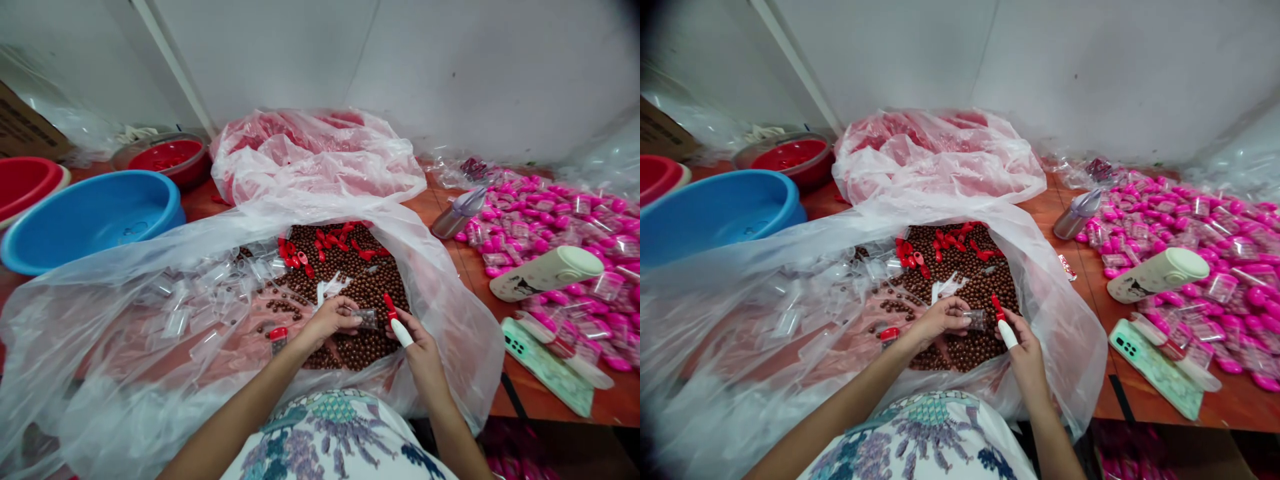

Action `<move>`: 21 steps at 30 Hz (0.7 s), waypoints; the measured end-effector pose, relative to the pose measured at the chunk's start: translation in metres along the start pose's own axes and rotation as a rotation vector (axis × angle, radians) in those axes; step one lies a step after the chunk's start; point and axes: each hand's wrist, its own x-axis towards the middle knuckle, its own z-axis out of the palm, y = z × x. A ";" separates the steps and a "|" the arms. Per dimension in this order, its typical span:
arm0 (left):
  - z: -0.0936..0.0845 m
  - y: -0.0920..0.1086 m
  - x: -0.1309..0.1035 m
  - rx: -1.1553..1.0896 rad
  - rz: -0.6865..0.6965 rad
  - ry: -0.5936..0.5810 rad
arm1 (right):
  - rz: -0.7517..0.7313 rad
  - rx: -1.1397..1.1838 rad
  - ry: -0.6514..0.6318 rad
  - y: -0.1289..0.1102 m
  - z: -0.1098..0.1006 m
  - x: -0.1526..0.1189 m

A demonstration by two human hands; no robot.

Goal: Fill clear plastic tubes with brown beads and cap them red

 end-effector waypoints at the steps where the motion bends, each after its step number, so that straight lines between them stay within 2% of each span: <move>1: 0.000 0.002 -0.005 -0.052 -0.025 -0.009 | 0.013 0.014 -0.015 -0.001 0.002 0.000; 8: -0.003 0.000 -0.027 -0.322 -0.048 -0.119 | 0.058 0.137 -0.093 -0.012 0.020 0.004; 16: -0.001 0.000 -0.044 -0.351 0.028 -0.085 | 0.025 0.071 -0.130 -0.023 0.030 0.005; 21: -0.007 -0.002 -0.045 -0.463 0.057 -0.076 | 0.010 0.106 -0.130 -0.026 0.032 0.005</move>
